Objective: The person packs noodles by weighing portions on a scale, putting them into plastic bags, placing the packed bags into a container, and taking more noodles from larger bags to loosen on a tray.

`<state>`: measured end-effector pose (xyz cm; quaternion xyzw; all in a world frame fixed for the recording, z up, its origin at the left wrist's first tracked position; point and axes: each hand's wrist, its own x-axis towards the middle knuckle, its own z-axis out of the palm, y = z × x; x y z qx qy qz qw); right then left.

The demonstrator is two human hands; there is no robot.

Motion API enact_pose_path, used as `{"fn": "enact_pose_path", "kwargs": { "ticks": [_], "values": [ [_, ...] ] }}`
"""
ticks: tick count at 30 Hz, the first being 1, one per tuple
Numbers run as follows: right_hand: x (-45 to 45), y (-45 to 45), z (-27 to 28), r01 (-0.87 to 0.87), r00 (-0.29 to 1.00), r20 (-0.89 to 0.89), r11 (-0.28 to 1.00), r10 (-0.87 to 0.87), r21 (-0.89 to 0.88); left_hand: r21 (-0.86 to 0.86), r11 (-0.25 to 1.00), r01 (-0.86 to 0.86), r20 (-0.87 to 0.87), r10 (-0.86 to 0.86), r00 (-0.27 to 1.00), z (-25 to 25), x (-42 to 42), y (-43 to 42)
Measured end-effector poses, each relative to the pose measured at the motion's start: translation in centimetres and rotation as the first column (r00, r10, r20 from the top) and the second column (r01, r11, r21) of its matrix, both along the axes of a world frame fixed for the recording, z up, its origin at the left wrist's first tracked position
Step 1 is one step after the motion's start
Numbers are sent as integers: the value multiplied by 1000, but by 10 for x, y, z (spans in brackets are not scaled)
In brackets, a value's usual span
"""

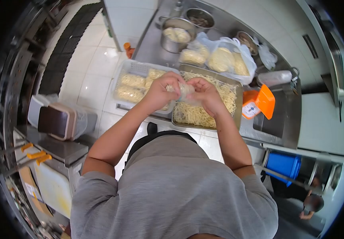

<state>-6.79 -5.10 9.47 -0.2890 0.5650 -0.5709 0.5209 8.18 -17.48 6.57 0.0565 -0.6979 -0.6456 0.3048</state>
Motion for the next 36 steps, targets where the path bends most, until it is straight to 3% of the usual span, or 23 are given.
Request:
{"fn": "enact_pose_path", "kwargs": {
  "ticks": [1, 2, 3, 5, 6, 8, 9, 10, 11, 13, 14, 17, 20, 26, 29, 31, 32, 34, 35, 36],
  "values": [
    [3, -5, -4, -168, 982, -76, 985, 170, 43, -18, 999, 46, 45, -45, 998, -6, 10, -5],
    [11, -11, -9, -268, 866, -407, 956, 292, 116, -31, 995, 96, 88, -93, 992, -11, 21, -10],
    [17, -20, -12, -294, 843, -423, 943, 333, 156, -44, 988, 149, 131, -142, 981, -15, 30, -15],
    [38, -47, -2, -336, 792, -457, 914, 405, 228, 123, 991, -58, 109, 45, 993, -16, 48, -30],
    [42, -65, -14, -272, 800, -512, 950, 312, 153, 205, 966, -158, 107, 138, 985, -17, 57, -39],
    [44, -109, -47, -129, 804, -587, 992, 98, -11, 137, 755, -642, 261, 598, 758, -36, 78, -73],
    [50, -126, -52, -125, 686, -726, 991, 53, -46, -295, 633, -716, 323, 771, 549, -62, 94, -88],
    [57, -144, -56, -128, 544, -839, 988, -2, -86, -677, 406, -614, 261, 912, 317, -90, 105, -97],
    [63, -159, -59, -135, 383, -921, 983, -65, -126, -673, 482, -562, 369, 876, 309, -109, 109, -97],
    [75, -180, -87, -242, 29, -995, 967, 91, 81, -629, 630, -456, 574, 772, 275, -130, 118, -96],
    [81, -187, -94, -262, -158, -975, 945, 157, 195, -585, 645, -492, 593, 754, 282, -126, 118, -94],
    [91, -198, -104, -205, -315, -910, 917, 268, 341, -494, 673, -550, 647, 707, 284, -115, 110, -86],
    [85, -198, -90, -316, -95, -971, 918, 220, 239, -500, 678, -539, 667, 698, 260, -106, 109, -83],
    [94, -203, -118, -347, -146, -916, 847, 375, 402, -527, 664, -530, 659, 713, 239, -104, 107, -84],
    [89, -202, -103, -284, -73, -866, 822, 495, 494, -540, 667, -513, 637, 723, 269, -117, 109, -88],
    [62, -167, -101, -346, 336, -909, 930, 246, 124, -492, 681, -542, 624, 710, 326, -132, 115, -94],
    [48, -145, -99, -331, 522, -845, 940, 114, -78, -517, 634, -575, 557, 759, 336, -131, 118, -94],
    [-6, -86, -90, -169, 517, -854, 985, 50, -44, -549, 525, -650, 409, 847, 339, -124, 122, -92],
    [-35, -54, -70, -82, 614, -785, 996, 77, 34, -557, 510, -656, 384, 858, 341, -117, 126, -87],
    [-68, -15, -70, 80, 546, -835, 988, 66, 131, -560, 499, -661, 359, 865, 350, -108, 128, -82]
  ]
}}
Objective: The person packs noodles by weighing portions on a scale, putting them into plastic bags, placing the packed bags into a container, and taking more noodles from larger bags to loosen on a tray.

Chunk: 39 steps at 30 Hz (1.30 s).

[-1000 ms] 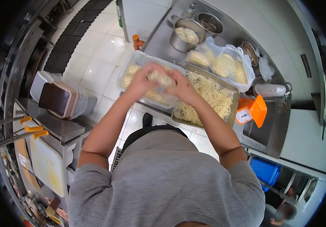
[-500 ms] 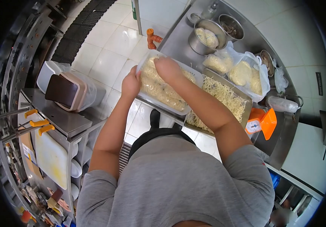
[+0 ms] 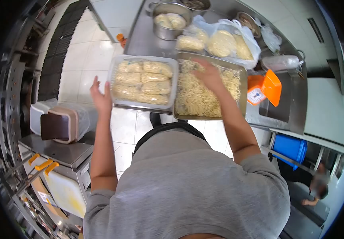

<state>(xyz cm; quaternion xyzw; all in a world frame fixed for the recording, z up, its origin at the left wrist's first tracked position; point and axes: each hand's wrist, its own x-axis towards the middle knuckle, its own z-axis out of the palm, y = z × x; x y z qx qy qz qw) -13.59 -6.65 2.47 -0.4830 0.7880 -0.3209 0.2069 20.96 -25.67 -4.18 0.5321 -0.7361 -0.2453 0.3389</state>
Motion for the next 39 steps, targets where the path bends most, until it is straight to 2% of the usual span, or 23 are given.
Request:
{"fn": "enact_pose_path", "kwargs": {
  "ticks": [1, 4, 6, 7, 8, 9, 10, 12, 13, 15, 17, 20, 21, 23, 24, 26, 27, 29, 31, 33, 36, 37, 39],
  "values": [
    [-30, 41, -5, 212, 967, 126, 974, -221, 80, -23, 1000, 8, -16, -9, 1000, 10, -4, 8],
    [-115, 151, -53, 430, 903, -130, 860, -410, 274, -17, 992, 125, -7, -125, 992, 38, -25, 38],
    [-121, 186, -55, 459, 888, -191, 839, -419, 291, -47, 960, 275, -70, -278, 958, 52, -53, 60],
    [-111, 185, -53, 446, 895, -95, 862, -436, 242, -63, 938, 342, -94, -346, 933, 57, -69, 74],
    [-92, 169, -53, 433, 897, 4, 882, -441, 186, -22, 904, 427, -209, -421, 882, 54, -89, 88],
    [-75, 156, -72, 405, 911, -154, 901, -383, 155, 118, 828, 549, -244, -511, 824, 53, -109, 104],
    [-53, 139, -70, 379, 908, -275, 899, -316, 219, 252, 718, 649, -291, -583, 759, 53, -131, 122],
    [-15, 109, -38, 353, 881, -451, 836, -145, 420, 122, 633, 764, 11, -771, 637, 54, -179, 160],
    [-24, 110, -49, 273, 931, -334, 886, -146, 374, -6, 672, 741, 112, -736, 668, 49, -204, 178],
    [-50, 105, -75, 125, 990, -93, 963, -105, 238, -92, 701, 708, 292, -661, 692, 32, -234, 195],
    [-61, 110, -43, 105, 994, -29, 976, -101, 191, 0, 738, 674, 452, -601, 658, 15, -253, 201],
    [-74, 115, 36, 126, 992, 0, 971, -129, 205, 280, 731, 622, 113, -668, 735, -15, -271, 175],
    [-75, 119, 47, 147, 988, 4, 963, -151, 224, 270, 739, 617, 40, -649, 760, -11, -273, 172],
    [-88, 128, 38, 68, 998, 6, 990, -70, 122, 244, 755, 608, -100, -604, 791, 15, -274, 163],
    [-95, 131, 32, 30, 1000, 4, 997, -30, 68, 274, 734, 621, 5, -647, 763, 26, -270, 159],
    [-109, 135, 16, -180, 982, 77, 981, 174, 68, 333, 700, 632, 202, -708, 677, 41, -265, 153],
    [-113, 136, 6, -285, 955, 109, 956, 277, 65, 325, 745, 583, 288, -665, 689, 43, -262, 161],
    [-95, 139, -32, -165, 973, -142, 980, 180, 112, 296, 826, 479, 451, -563, 692, 49, -254, 187],
    [-80, 146, -57, -93, 946, -298, 986, 130, 136, 347, 803, 485, 378, -593, 711, 37, -254, 200],
    [-71, 143, -67, -87, 920, -366, 984, 140, 158, 341, 785, 516, 327, -614, 718, 26, -254, 212],
    [-89, 135, -80, -113, 976, -153, 958, 157, 263, 273, 772, 574, 253, -633, 731, 34, -259, 231],
    [-91, 136, -71, -126, 978, -135, 969, 156, 211, 264, 762, 591, 201, -643, 739, 46, -264, 237],
    [-97, 138, -27, -132, 985, -101, 985, 143, 107, 199, 724, 660, -36, -668, 744, 54, -277, 241]
  ]
}}
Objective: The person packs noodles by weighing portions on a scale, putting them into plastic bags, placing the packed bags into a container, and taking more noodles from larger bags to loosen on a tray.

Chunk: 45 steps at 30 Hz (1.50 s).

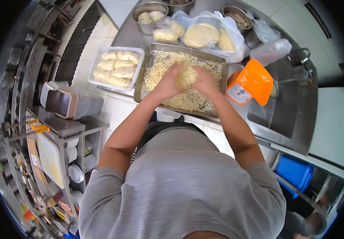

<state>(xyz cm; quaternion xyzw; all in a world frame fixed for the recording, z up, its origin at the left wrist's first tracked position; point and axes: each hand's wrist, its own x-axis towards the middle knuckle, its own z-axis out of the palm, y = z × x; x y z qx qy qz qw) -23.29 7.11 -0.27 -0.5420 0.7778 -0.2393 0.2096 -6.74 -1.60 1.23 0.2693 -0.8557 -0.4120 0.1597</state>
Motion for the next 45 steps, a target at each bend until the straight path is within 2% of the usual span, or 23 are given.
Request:
{"fn": "enact_pose_path", "kwargs": {
  "ticks": [1, 3, 4, 5, 6, 8, 11, 14, 15, 18, 21, 24, 25, 27, 28, 31, 34, 36, 38, 40, 42, 44, 45],
  "values": [
    [-1, -2, 21, 23, 994, 109, 1000, -21, -19, 49, 999, 22, -118, -16, 993, 3, -6, 0],
    [-2, -4, 61, 91, 944, 321, 995, -73, -40, 253, 967, 39, -172, 5, 985, 10, -16, 1],
    [-4, -4, 76, 62, 954, 297, 995, -36, -79, 351, 934, 63, -202, 9, 979, 11, -22, -2],
    [-9, -3, 90, 42, 963, 270, 992, -9, -117, 215, 976, 28, -104, -6, 995, -2, -26, -9],
    [-16, -1, 97, 26, 971, 239, 988, 11, -154, 266, 964, 23, -86, 0, 996, -14, -27, -12],
    [-26, 4, 110, 102, 946, 321, 979, -41, -175, 366, 930, 19, -48, -2, 999, -17, -27, -17],
    [-33, 8, 135, 201, 880, 468, 957, -82, -210, 191, 981, -24, 309, -37, 950, -3, -17, -17],
    [-31, 5, 148, 179, 924, 376, 948, -70, -264, 106, 992, -75, 72, 67, 995, -22, -5, -10],
    [-24, 8, 161, 184, 913, 392, 973, -116, -141, 217, 973, -84, 53, 75, 996, -23, -6, -9],
    [-28, 4, 135, 38, 986, 166, 970, 3, -239, 546, 838, -17, -245, 179, 953, 3, -12, 5],
    [-17, 0, 133, 23, 978, 206, 985, 13, -173, 889, 419, 186, -330, 305, 893, 51, -20, 22],
    [-12, -6, 128, 113, 951, 304, 974, -49, -195, 710, 699, 90, -316, 202, 927, 32, -36, 9],
    [-10, -5, 138, 155, 932, 354, 968, -77, -197, 736, 674, 64, -277, 213, 937, 29, -37, 6],
    [-10, -5, 150, 198, 932, 343, 957, -117, -212, 631, 776, -17, -169, 159, 973, 21, -32, 1],
    [-11, -5, 153, 212, 912, 397, 949, -107, -232, 570, 821, -49, -110, 136, 985, 20, -28, -1],
    [-14, -4, 157, 242, 859, 508, 927, -66, -287, 253, 964, -78, 138, 44, 989, 10, -17, -7],
    [-17, -5, 157, 223, 860, 510, 921, -31, -320, -164, 965, -204, 123, 226, 966, -4, -9, 7],
    [-18, -7, 159, 199, 870, 492, 931, -25, -305, 64, 989, -130, -192, 140, 971, -1, -14, 12],
    [-14, -5, 168, 233, 828, 560, 918, -15, -321, 175, 985, -7, -226, 47, 973, 16, -20, 16],
    [-13, -4, 182, 267, 779, 627, 893, 23, -364, 218, 971, 100, 20, -107, 994, 33, -26, 18],
    [-23, -1, 203, 307, 725, 683, 845, 91, -438, 40, 996, 75, 256, -83, 963, -3, -29, 16],
    [-34, 11, 236, 235, 787, 598, 826, 148, -513, -130, 985, 111, 422, -47, 906, -23, -19, 19],
    [-44, 18, 248, 238, 769, 608, 795, 197, -558, -203, 975, 84, 363, -5, 932, -31, -12, 21]
  ]
}}
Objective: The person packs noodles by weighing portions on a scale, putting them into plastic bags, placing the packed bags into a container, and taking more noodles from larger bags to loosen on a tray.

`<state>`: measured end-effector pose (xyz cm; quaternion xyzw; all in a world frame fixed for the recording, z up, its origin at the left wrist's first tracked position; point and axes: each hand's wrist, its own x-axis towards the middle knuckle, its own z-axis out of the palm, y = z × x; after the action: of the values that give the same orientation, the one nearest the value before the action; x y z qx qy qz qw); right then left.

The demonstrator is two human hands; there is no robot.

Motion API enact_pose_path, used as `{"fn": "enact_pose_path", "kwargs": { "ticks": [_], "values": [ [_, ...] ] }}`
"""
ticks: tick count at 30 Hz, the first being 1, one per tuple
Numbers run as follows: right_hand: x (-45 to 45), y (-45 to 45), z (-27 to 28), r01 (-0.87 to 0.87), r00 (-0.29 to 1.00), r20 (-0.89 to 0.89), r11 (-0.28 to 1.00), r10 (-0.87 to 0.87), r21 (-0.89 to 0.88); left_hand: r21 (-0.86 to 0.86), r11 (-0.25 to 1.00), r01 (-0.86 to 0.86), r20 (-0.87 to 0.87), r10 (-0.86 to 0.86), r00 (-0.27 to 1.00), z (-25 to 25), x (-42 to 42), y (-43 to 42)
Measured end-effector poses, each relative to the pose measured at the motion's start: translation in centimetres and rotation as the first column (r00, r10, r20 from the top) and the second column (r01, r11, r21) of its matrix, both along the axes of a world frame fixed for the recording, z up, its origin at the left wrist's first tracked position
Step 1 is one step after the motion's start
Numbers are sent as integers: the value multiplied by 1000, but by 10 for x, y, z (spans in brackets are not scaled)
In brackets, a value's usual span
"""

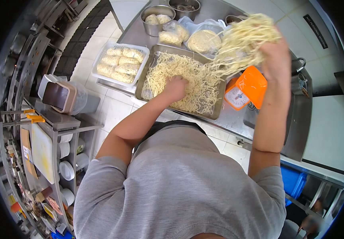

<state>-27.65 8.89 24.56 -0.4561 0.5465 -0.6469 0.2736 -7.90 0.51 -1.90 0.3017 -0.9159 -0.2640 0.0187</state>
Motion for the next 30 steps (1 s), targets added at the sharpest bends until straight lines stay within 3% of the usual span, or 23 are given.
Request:
{"fn": "enact_pose_path", "kwargs": {
  "ticks": [2, 4, 6, 8, 9, 10, 14, 15, 17, 18, 19, 20, 22, 23, 25, 28, 30],
  "values": [
    [-23, 17, 21, -12, 999, 47, 996, 16, -84, -132, 990, -45, -129, 28, 991, -8, 20, 1],
    [-58, 36, 46, 32, 999, 0, 998, -33, -47, -91, 985, -146, -373, 102, 922, 0, 39, -19],
    [-90, 57, 69, 145, 986, -86, 989, -145, -5, -274, 894, -355, -381, 238, 894, 10, 67, -45],
    [-103, 68, 81, 260, 958, -110, 965, -263, -45, -520, 697, -493, -109, 519, 848, -2, 89, -70],
    [-105, 71, 83, 311, 942, -114, 948, -316, -63, -433, 775, -459, 104, 549, 829, 0, 104, -77],
    [-103, 74, 83, 357, 925, -109, 931, -364, -78, -484, 805, -343, 95, 438, 894, -17, 122, -82],
    [-106, 88, 44, 385, 896, -161, 905, -414, -184, -404, 882, -242, 134, 319, 938, -25, 137, -96],
    [-107, 92, 29, 538, 804, -262, 841, -533, -60, -363, 902, -234, 134, 299, 945, -20, 138, -100],
    [-127, 90, -20, 562, 802, -229, 827, -552, -26, -336, 910, -242, 83, 284, 955, -18, 144, -108],
    [-101, 89, -23, 598, 770, -352, 794, -533, 106, -291, 919, -264, 21, 282, 959, -22, 150, -116],
    [-110, 89, -51, 503, 837, -301, 858, -457, 98, -245, 927, -283, -32, 284, 958, -29, 157, -124],
    [-120, 88, -79, 512, 840, -299, 843, -453, 162, -197, 933, -300, -81, 290, 954, -32, 160, -128],
    [-137, 88, -134, 403, 912, -192, 874, -362, 272, -313, 884, -346, -80, 339, 937, -24, 153, -120],
    [-161, 90, -173, 358, 927, -233, 882, -295, 305, -369, 855, -366, -81, 362, 929, -21, 148, -115],
    [-142, 94, -177, 496, 736, -663, 776, -138, 390, -396, 830, -392, -178, 350, 920, -22, 143, -112],
    [-141, 92, -175, 425, 649, -736, 710, 193, 561, -405, 829, -386, -178, 343, 922, -24, 141, -112],
    [-139, 92, -169, 429, 644, -735, 695, 213, 577, -407, 833, -376, -141, 350, 926, -23, 142, -113]
  ]
}}
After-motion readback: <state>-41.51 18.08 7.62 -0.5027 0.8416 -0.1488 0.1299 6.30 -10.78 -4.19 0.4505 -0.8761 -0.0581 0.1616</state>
